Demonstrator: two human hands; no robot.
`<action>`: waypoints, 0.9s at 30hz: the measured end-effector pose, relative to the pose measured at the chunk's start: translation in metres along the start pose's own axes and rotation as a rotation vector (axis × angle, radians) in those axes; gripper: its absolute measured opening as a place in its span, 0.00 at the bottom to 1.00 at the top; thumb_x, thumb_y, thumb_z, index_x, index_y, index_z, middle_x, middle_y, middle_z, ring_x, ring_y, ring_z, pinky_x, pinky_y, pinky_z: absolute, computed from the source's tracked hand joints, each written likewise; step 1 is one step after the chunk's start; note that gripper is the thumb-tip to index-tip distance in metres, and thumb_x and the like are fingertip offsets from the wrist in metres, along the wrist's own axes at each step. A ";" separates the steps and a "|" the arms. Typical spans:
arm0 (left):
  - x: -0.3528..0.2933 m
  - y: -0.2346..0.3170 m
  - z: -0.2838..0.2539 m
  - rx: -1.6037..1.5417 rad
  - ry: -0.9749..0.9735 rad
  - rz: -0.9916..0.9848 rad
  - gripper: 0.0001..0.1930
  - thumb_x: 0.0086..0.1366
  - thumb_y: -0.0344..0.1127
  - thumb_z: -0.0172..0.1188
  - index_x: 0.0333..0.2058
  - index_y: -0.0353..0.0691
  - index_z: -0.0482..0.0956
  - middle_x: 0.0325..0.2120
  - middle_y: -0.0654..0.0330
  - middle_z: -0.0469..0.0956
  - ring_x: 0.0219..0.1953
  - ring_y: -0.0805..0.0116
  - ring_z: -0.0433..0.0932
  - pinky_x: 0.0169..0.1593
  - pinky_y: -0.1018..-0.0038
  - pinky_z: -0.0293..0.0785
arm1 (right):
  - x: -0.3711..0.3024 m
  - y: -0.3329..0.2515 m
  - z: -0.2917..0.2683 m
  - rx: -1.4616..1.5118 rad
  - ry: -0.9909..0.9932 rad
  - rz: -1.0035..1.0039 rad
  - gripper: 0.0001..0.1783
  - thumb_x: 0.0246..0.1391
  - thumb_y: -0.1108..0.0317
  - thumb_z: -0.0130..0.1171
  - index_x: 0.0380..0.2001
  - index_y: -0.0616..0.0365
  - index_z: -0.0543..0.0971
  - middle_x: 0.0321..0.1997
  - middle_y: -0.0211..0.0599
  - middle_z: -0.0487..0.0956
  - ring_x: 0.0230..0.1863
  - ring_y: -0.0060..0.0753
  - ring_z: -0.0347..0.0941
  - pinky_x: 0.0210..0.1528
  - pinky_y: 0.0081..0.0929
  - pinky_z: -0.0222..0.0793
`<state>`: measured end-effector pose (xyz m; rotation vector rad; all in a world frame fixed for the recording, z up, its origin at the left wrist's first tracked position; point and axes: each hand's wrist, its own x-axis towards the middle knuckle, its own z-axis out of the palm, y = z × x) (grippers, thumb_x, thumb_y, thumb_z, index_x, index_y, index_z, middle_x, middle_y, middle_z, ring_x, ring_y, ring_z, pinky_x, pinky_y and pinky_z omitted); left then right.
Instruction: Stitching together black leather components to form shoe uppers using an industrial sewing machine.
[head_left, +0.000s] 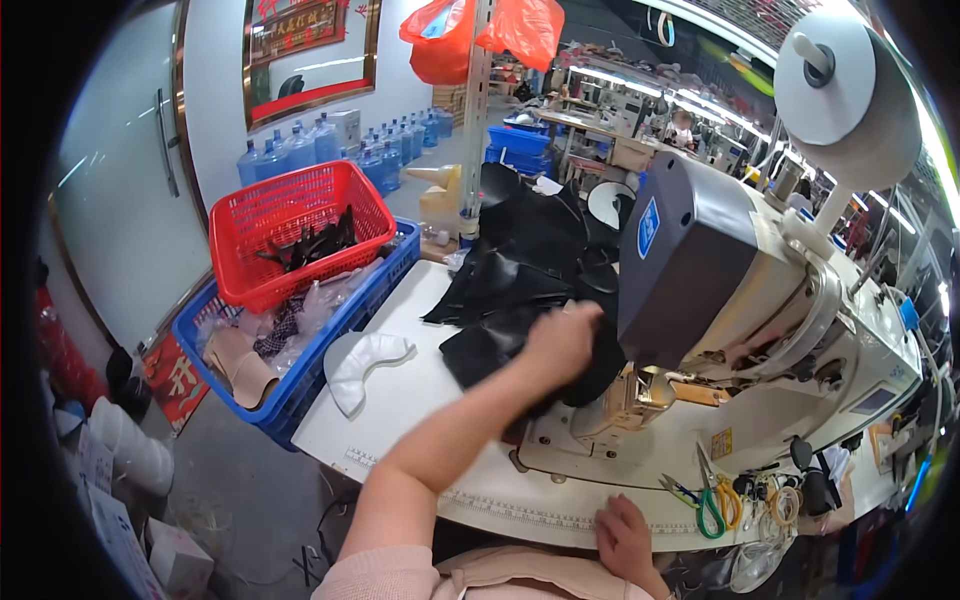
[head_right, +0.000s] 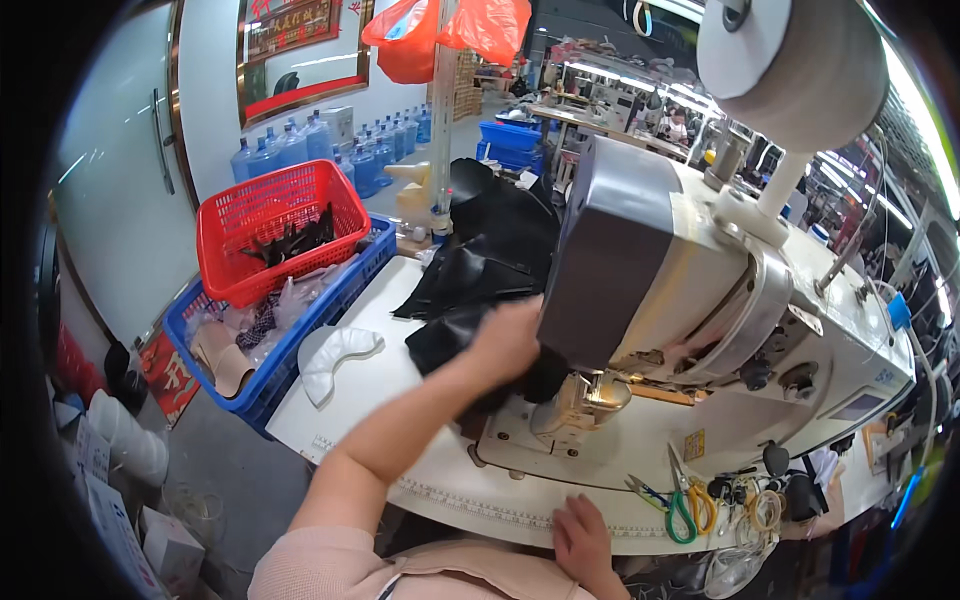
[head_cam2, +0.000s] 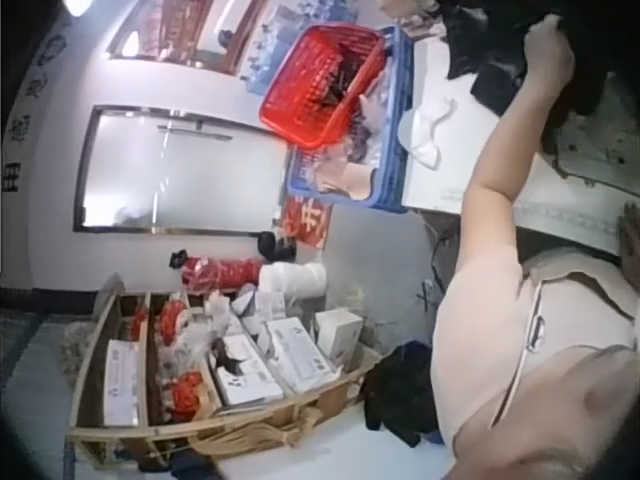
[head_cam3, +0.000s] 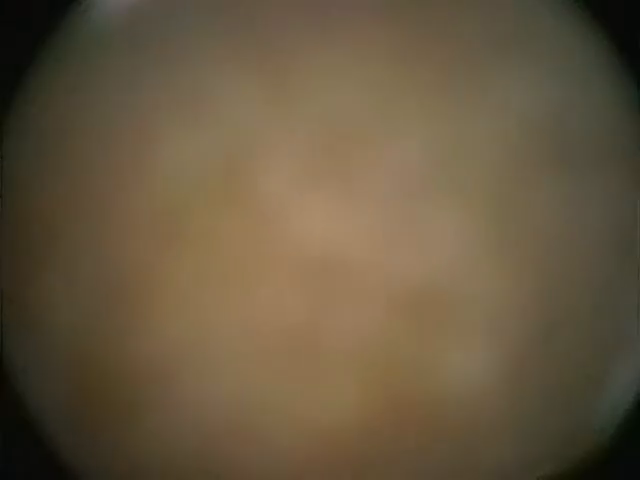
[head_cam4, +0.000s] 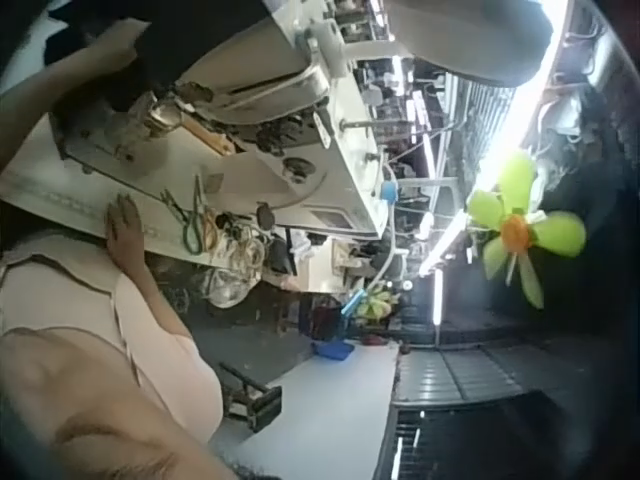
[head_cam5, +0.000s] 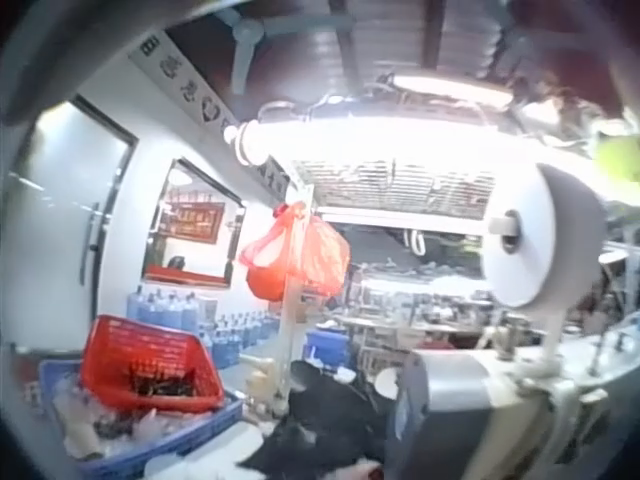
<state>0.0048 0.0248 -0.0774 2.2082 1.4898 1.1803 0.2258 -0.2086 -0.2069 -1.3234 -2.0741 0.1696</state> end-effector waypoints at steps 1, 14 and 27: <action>0.027 -0.012 -0.019 -0.081 0.154 0.002 0.10 0.59 0.31 0.49 0.35 0.37 0.79 0.35 0.43 0.79 0.37 0.43 0.79 0.38 0.53 0.75 | -0.004 0.000 0.001 0.001 -0.014 -0.027 0.13 0.45 0.73 0.63 0.38 0.56 0.81 0.48 0.46 0.76 0.53 0.54 0.71 0.53 0.39 0.70; 0.197 -0.037 -0.149 -0.460 1.199 0.324 0.19 0.65 0.31 0.51 0.55 0.34 0.70 0.52 0.45 0.73 0.55 0.49 0.72 0.60 0.62 0.63 | -0.012 0.018 0.032 -0.276 0.076 -0.101 0.15 0.44 0.70 0.61 0.40 0.54 0.79 0.42 0.39 0.77 0.45 0.44 0.75 0.47 0.38 0.71; 0.109 -0.077 0.050 -0.162 0.475 0.485 0.20 0.57 0.30 0.58 0.50 0.38 0.73 0.61 0.51 0.62 0.62 0.46 0.62 0.65 0.56 0.54 | -0.017 0.025 0.036 -0.219 0.040 -0.081 0.18 0.41 0.67 0.65 0.39 0.54 0.79 0.43 0.39 0.77 0.46 0.45 0.74 0.49 0.40 0.71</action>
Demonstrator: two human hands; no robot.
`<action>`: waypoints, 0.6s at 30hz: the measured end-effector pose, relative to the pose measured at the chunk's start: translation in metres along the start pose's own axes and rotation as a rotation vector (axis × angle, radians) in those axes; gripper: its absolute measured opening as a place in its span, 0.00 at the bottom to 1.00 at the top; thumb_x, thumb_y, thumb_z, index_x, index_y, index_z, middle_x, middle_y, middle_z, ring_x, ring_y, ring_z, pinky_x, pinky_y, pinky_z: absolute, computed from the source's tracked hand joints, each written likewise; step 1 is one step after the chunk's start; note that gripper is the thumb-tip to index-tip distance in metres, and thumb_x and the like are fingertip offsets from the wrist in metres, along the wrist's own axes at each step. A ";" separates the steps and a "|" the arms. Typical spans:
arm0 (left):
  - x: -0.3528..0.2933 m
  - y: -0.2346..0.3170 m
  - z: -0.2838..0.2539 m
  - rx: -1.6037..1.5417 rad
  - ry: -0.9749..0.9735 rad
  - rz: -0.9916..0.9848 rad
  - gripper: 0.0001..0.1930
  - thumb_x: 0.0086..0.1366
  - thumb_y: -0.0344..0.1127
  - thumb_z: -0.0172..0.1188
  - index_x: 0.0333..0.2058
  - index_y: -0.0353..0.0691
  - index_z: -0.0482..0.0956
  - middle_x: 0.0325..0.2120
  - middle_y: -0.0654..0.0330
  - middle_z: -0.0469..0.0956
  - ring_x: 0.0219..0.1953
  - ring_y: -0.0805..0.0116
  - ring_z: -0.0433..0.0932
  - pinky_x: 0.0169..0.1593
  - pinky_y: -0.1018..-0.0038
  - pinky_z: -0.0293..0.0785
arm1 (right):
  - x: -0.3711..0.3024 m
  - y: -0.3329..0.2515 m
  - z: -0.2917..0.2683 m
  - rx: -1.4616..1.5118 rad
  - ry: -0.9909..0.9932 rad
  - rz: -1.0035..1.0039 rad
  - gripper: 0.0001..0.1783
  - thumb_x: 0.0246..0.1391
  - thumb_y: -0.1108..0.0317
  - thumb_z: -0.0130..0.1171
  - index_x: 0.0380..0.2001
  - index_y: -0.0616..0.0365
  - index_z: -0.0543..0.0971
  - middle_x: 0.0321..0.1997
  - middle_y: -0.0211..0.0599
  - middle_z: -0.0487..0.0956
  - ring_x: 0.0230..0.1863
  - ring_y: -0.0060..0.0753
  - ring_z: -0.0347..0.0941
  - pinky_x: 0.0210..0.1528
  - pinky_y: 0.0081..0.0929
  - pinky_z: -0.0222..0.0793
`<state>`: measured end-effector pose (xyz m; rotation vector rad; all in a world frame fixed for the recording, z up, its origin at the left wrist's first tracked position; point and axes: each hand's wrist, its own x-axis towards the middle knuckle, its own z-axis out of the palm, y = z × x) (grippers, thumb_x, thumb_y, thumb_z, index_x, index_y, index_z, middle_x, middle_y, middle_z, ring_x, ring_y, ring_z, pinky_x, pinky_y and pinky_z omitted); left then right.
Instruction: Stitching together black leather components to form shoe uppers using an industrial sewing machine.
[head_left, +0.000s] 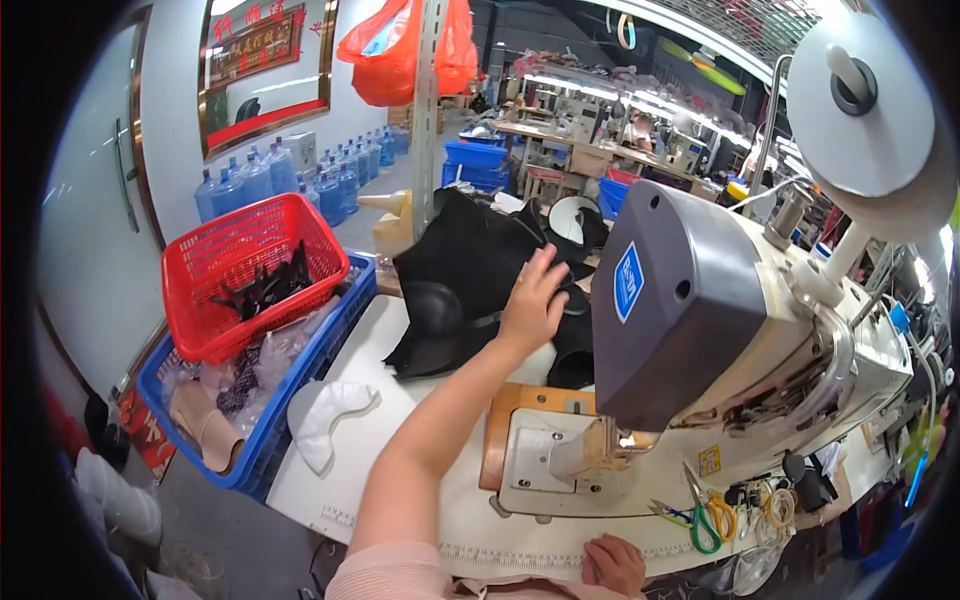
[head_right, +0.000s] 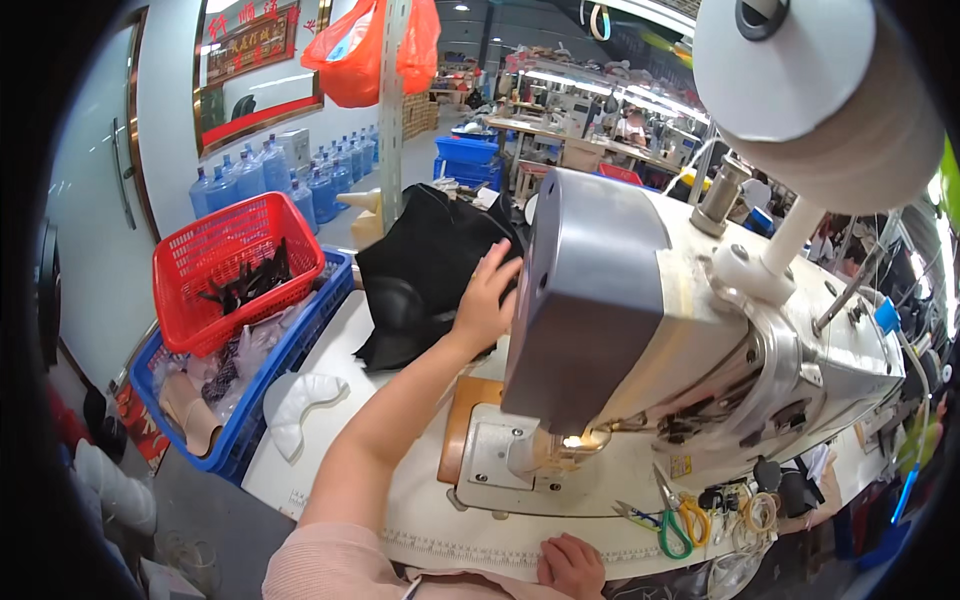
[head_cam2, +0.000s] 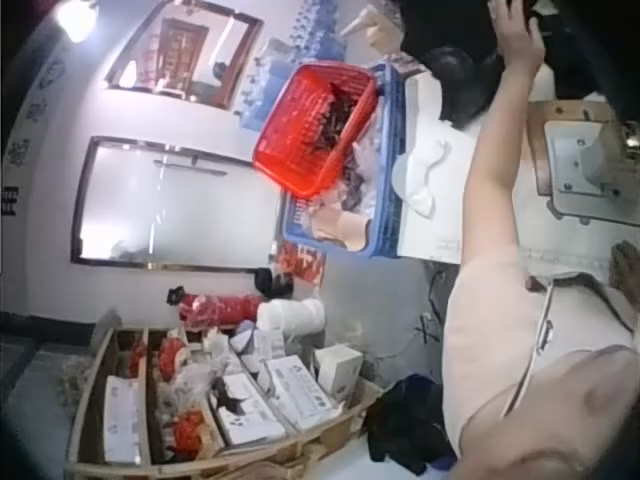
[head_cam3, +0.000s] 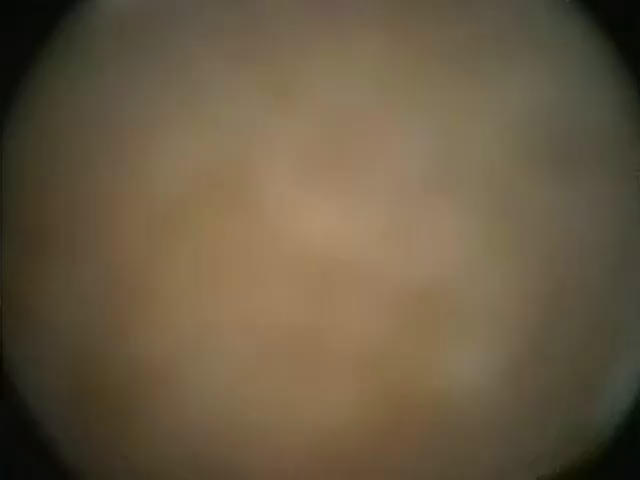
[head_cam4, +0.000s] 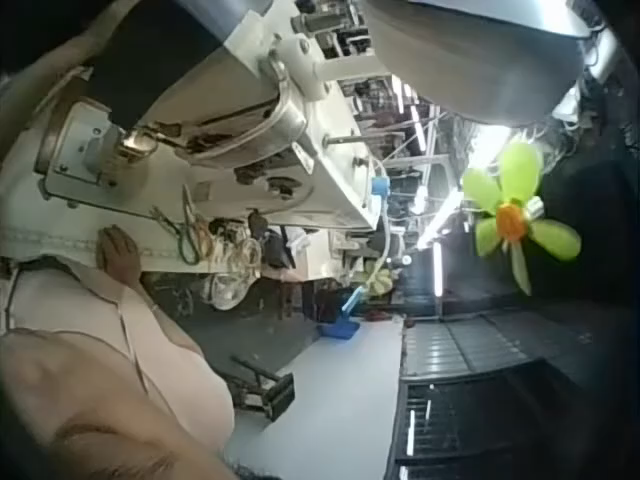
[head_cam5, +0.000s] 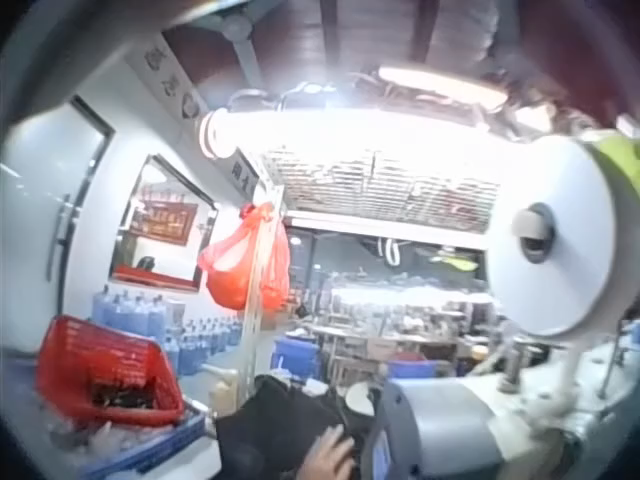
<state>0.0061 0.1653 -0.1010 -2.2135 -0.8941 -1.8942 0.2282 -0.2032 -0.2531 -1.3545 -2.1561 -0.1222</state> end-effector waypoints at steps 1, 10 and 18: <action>-0.016 0.014 -0.025 0.122 -0.052 0.126 0.20 0.56 0.29 0.58 0.50 0.39 0.74 0.60 0.52 0.64 0.62 0.48 0.62 0.65 0.56 0.54 | 0.005 -0.009 -0.011 -0.063 0.053 0.075 0.13 0.36 0.71 0.65 0.31 0.49 0.83 0.36 0.30 0.79 0.41 0.39 0.77 0.44 0.35 0.72; -0.226 0.188 -0.257 0.534 -0.283 -0.369 0.18 0.52 0.29 0.62 0.44 0.37 0.78 0.53 0.50 0.71 0.57 0.46 0.68 0.59 0.56 0.64 | 0.029 -0.028 -0.033 0.004 0.020 0.052 0.15 0.42 0.67 0.63 0.38 0.52 0.79 0.42 0.33 0.75 0.45 0.41 0.71 0.47 0.40 0.65; -0.277 0.181 -0.252 0.577 -0.051 -0.149 0.09 0.57 0.32 0.51 0.27 0.39 0.80 0.28 0.58 0.80 0.32 0.59 0.78 0.38 0.68 0.72 | 0.046 -0.037 -0.035 0.197 -0.207 -0.108 0.16 0.46 0.66 0.63 0.41 0.54 0.78 0.45 0.39 0.73 0.53 0.47 0.66 0.55 0.43 0.60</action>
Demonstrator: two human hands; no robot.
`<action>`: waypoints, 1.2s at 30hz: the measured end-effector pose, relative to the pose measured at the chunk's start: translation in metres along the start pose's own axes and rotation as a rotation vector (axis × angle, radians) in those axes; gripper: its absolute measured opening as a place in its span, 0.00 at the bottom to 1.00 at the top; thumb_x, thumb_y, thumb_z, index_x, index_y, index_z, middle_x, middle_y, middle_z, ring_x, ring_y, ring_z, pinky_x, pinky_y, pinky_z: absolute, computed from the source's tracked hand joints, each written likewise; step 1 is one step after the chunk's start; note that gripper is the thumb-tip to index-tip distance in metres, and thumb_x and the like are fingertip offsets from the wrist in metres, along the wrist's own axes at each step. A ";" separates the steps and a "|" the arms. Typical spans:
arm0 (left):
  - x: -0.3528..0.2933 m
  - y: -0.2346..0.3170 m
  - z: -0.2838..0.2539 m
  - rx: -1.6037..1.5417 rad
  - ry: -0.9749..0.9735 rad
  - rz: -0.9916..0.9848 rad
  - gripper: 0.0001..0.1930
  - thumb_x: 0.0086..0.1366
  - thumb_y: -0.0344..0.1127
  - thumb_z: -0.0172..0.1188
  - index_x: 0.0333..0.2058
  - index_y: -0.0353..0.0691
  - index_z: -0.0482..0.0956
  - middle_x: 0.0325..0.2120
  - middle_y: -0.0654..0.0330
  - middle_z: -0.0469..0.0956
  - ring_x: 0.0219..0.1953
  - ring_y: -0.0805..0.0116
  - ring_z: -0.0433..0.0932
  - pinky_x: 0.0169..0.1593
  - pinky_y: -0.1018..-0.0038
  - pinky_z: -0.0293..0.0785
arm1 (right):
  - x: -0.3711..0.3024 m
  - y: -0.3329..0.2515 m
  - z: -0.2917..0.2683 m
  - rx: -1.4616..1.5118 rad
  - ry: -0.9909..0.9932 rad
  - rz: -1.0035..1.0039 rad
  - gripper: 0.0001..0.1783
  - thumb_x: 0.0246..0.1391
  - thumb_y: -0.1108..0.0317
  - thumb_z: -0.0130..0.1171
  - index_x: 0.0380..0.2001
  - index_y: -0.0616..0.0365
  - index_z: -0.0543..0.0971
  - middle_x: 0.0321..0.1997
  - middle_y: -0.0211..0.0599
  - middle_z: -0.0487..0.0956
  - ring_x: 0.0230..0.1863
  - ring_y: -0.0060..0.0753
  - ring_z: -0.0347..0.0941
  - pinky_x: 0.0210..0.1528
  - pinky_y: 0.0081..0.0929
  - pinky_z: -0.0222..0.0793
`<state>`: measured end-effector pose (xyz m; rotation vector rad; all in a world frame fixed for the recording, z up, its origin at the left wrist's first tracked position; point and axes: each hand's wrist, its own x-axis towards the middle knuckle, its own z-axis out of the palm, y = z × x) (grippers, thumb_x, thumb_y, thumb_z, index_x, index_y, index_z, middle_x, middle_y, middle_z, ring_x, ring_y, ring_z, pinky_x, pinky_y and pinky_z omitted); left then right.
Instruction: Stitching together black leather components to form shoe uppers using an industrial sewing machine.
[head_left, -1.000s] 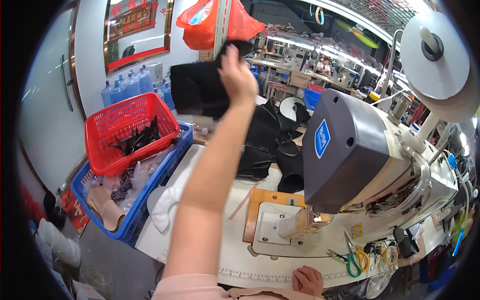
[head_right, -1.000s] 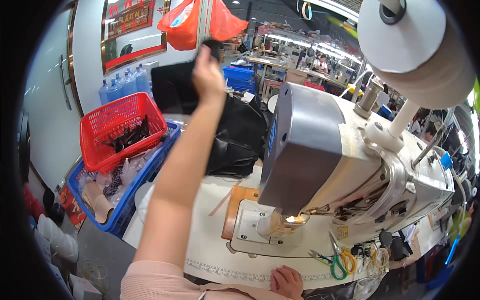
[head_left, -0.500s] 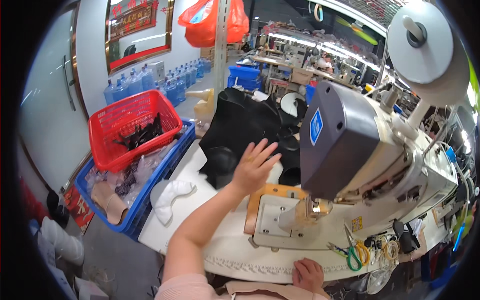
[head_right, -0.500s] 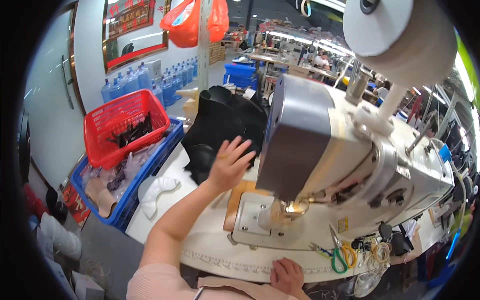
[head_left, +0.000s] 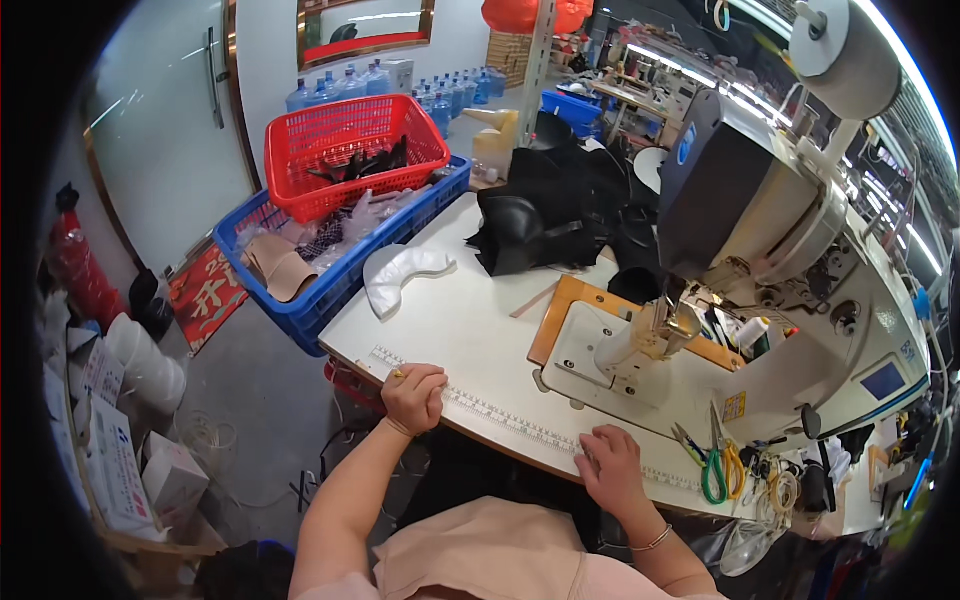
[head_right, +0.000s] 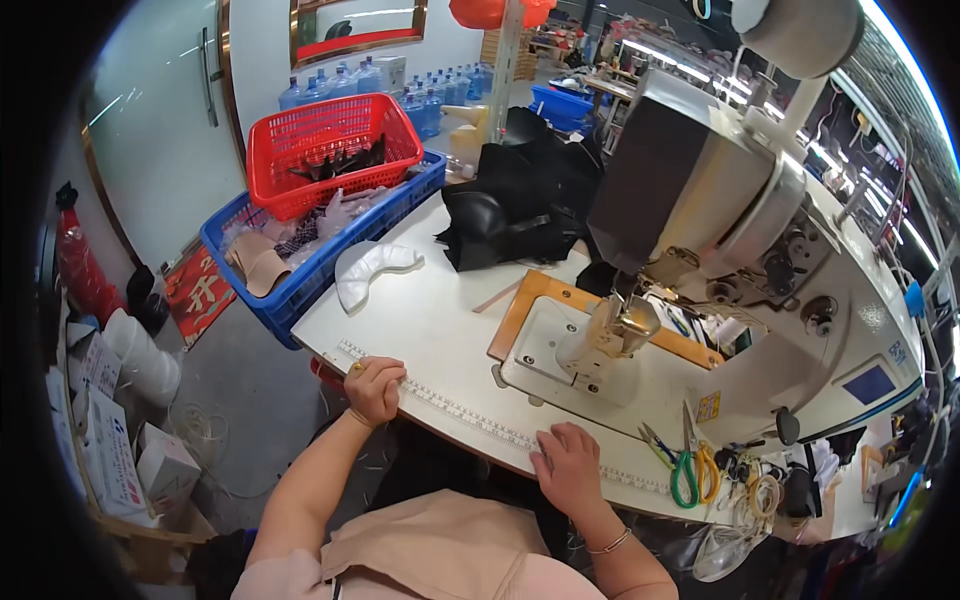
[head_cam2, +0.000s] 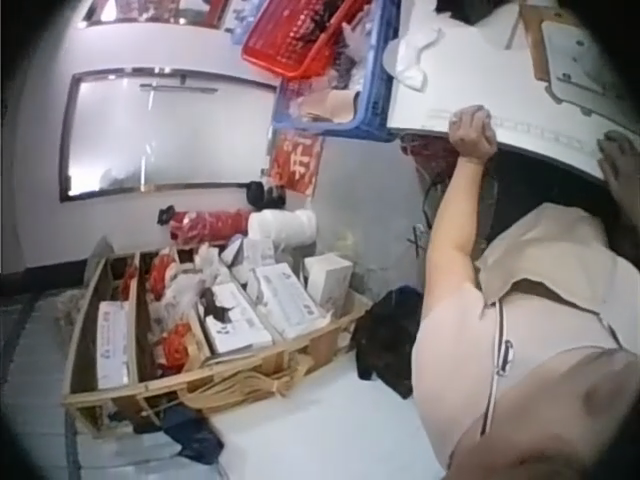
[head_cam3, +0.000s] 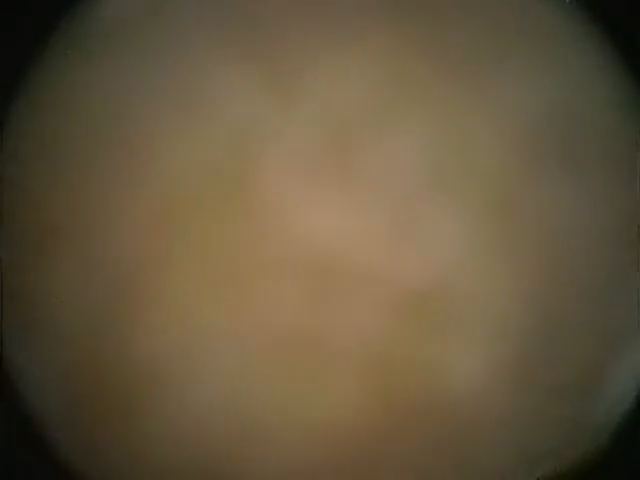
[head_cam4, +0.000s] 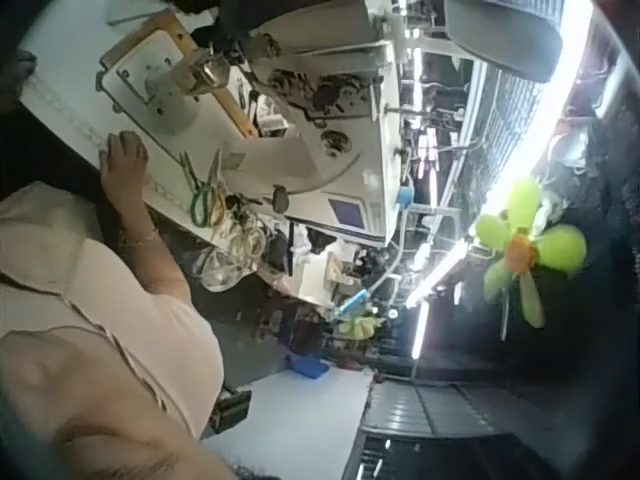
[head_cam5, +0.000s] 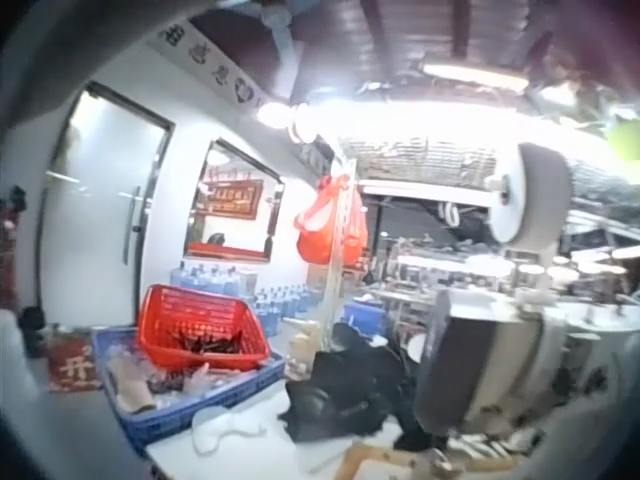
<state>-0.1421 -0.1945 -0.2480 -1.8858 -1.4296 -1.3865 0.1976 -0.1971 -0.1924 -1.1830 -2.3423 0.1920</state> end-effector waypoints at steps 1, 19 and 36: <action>0.001 -0.001 0.000 0.007 -0.020 -0.007 0.09 0.57 0.32 0.51 0.27 0.39 0.80 0.28 0.58 0.80 0.32 0.59 0.78 0.38 0.68 0.72 | 0.002 -0.003 0.001 0.000 -0.001 -0.006 0.16 0.46 0.66 0.63 0.41 0.54 0.78 0.45 0.39 0.73 0.53 0.47 0.66 0.55 0.43 0.60; 0.175 -0.141 0.105 -1.521 -0.519 -1.498 0.40 0.64 0.68 0.42 0.55 0.32 0.69 0.54 0.52 0.72 0.59 0.60 0.65 0.64 0.64 0.54 | 0.310 0.043 0.071 0.331 0.669 0.369 0.26 0.50 0.61 0.65 0.50 0.63 0.73 0.50 0.46 0.75 0.52 0.42 0.71 0.54 0.31 0.65; 0.297 -0.121 0.137 -1.763 -0.316 -1.616 0.20 0.64 0.30 0.55 0.54 0.32 0.68 0.53 0.51 0.72 0.54 0.58 0.73 0.57 0.61 0.68 | 0.427 0.091 0.033 0.912 0.337 0.810 0.23 0.51 0.60 0.67 0.46 0.65 0.75 0.40 0.34 0.79 0.42 0.24 0.74 0.46 0.23 0.70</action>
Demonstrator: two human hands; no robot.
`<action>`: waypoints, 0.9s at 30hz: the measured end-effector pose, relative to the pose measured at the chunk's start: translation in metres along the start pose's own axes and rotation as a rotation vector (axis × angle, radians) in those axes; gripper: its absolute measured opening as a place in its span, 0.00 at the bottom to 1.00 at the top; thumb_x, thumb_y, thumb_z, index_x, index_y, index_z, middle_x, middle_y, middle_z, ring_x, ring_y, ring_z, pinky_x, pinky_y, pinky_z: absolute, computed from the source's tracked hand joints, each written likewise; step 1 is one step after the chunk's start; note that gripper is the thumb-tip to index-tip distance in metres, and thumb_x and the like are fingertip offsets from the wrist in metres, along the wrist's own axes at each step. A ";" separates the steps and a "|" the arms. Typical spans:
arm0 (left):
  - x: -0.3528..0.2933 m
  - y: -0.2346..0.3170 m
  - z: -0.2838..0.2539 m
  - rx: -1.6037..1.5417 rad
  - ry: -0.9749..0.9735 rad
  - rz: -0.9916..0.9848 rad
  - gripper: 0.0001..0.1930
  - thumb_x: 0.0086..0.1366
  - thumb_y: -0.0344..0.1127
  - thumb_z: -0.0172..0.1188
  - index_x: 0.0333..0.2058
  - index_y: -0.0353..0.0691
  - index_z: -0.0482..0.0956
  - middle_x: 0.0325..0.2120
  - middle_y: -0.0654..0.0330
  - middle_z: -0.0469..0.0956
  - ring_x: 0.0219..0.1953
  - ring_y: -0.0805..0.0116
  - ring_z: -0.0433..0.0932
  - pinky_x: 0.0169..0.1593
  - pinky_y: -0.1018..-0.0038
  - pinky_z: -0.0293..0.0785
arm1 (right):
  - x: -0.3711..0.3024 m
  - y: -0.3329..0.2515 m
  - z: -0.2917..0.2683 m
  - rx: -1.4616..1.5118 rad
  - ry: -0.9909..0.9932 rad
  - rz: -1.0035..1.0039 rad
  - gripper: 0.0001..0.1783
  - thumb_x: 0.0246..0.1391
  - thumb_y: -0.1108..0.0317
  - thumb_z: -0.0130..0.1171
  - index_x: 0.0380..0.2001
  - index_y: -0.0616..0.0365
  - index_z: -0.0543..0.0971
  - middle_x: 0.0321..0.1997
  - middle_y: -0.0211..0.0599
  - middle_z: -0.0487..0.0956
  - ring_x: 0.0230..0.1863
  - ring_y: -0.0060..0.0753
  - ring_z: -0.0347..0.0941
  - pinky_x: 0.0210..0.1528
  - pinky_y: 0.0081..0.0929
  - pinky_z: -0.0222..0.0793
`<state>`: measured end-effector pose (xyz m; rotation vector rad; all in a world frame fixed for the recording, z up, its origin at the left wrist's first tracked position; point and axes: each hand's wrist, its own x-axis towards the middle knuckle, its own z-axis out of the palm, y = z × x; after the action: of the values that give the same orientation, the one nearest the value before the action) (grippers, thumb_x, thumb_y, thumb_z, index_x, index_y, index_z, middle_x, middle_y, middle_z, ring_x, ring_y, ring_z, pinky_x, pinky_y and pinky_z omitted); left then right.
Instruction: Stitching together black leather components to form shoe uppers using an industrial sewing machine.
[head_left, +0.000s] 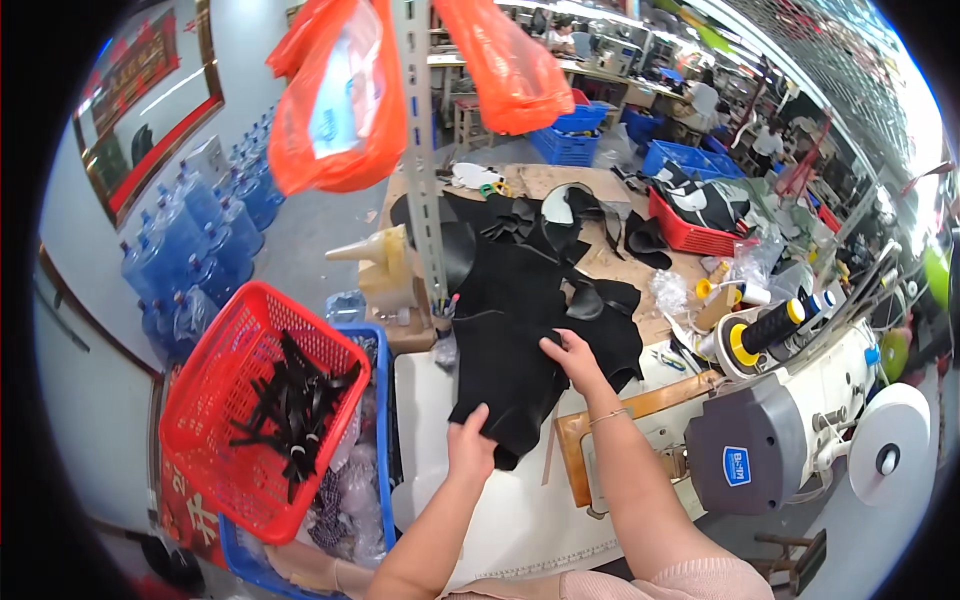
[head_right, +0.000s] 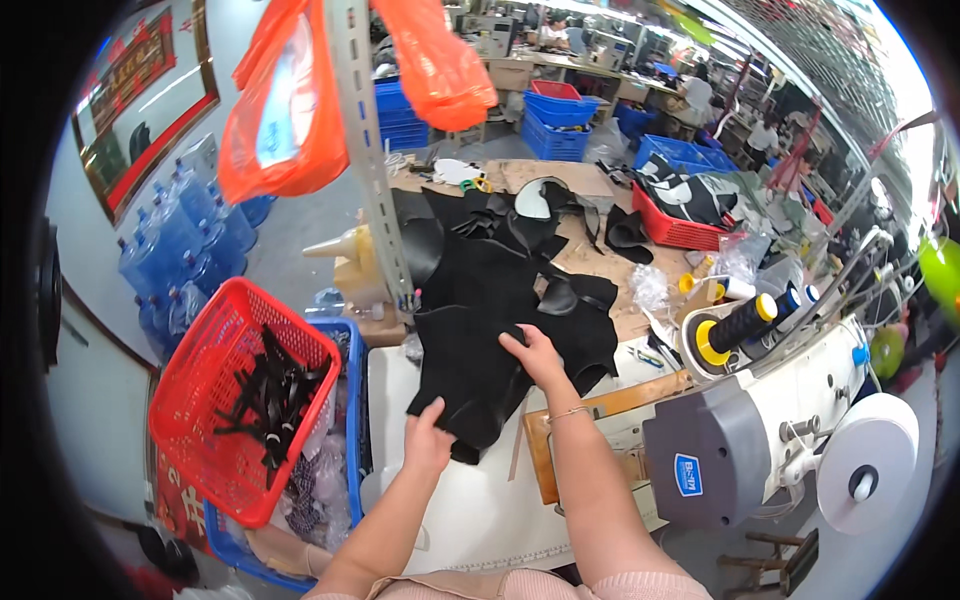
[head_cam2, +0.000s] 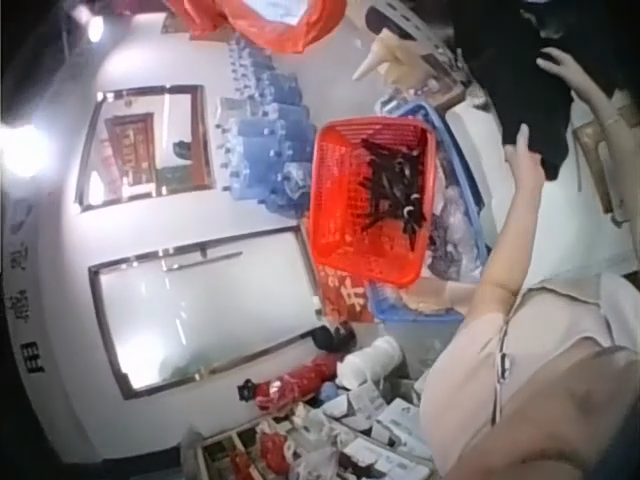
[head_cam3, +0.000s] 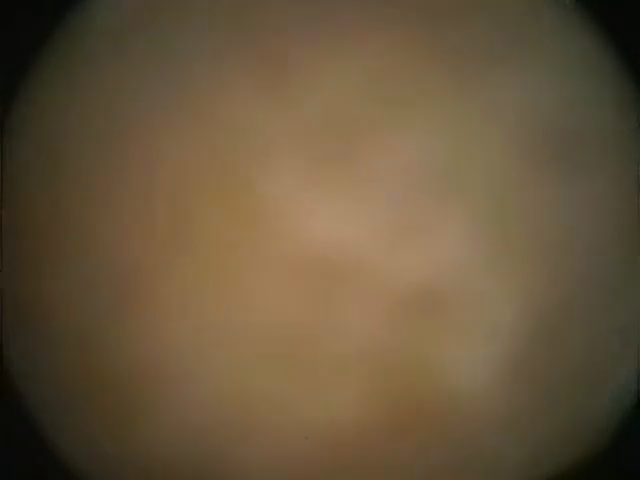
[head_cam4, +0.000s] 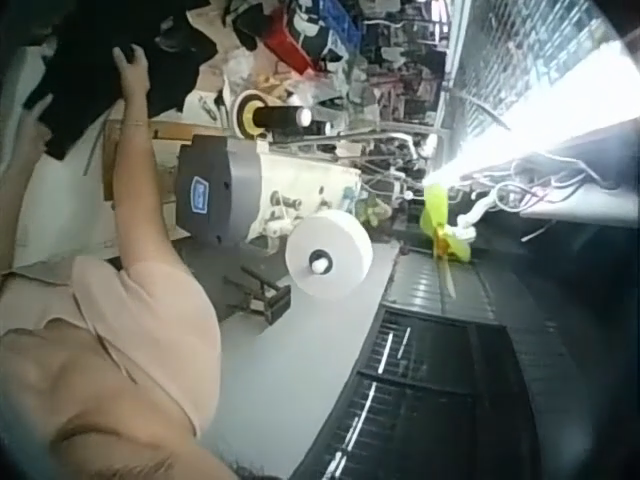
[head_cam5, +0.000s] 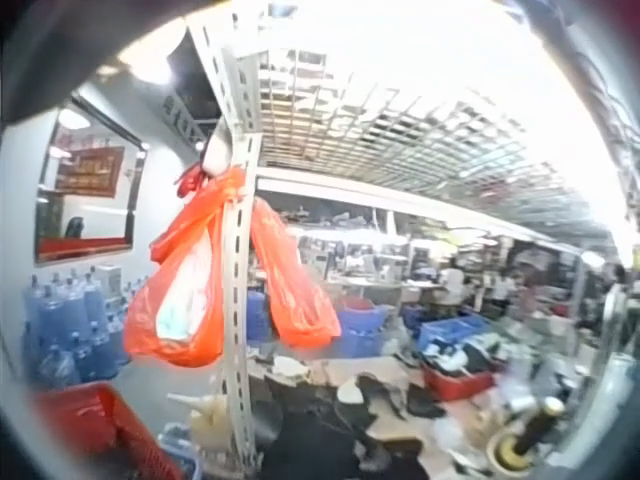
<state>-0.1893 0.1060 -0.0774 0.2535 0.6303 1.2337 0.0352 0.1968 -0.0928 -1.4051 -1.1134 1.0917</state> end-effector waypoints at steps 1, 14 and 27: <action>-0.004 0.002 0.007 0.376 0.077 0.132 0.18 0.63 0.28 0.56 0.52 0.31 0.70 0.51 0.51 0.74 0.52 0.61 0.74 0.56 0.65 0.68 | -0.004 -0.008 -0.002 -0.016 -0.022 0.065 0.23 0.51 0.60 0.67 0.44 0.64 0.76 0.38 0.32 0.80 0.40 0.23 0.74 0.44 0.22 0.70; 0.181 0.060 0.052 1.362 0.016 0.236 0.42 0.55 0.46 0.68 0.61 0.30 0.58 0.54 0.48 0.72 0.54 0.56 0.73 0.56 0.68 0.69 | 0.066 -0.017 -0.026 -0.047 0.420 -0.035 0.34 0.52 0.65 0.64 0.58 0.72 0.66 0.51 0.42 0.77 0.50 0.30 0.71 0.53 0.24 0.66; 0.135 0.005 -0.033 1.361 0.178 0.468 0.49 0.45 0.50 0.74 0.59 0.32 0.58 0.58 0.41 0.58 0.62 0.45 0.58 0.63 0.57 0.56 | 0.013 0.064 -0.043 -0.766 1.311 -0.181 0.35 0.45 0.57 0.66 0.53 0.67 0.68 0.55 0.56 0.70 0.56 0.58 0.64 0.60 0.50 0.57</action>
<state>-0.1867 0.2282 -0.1433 1.4932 1.5702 1.0781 0.0850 0.1970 -0.1531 -2.0151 -0.5893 -0.5385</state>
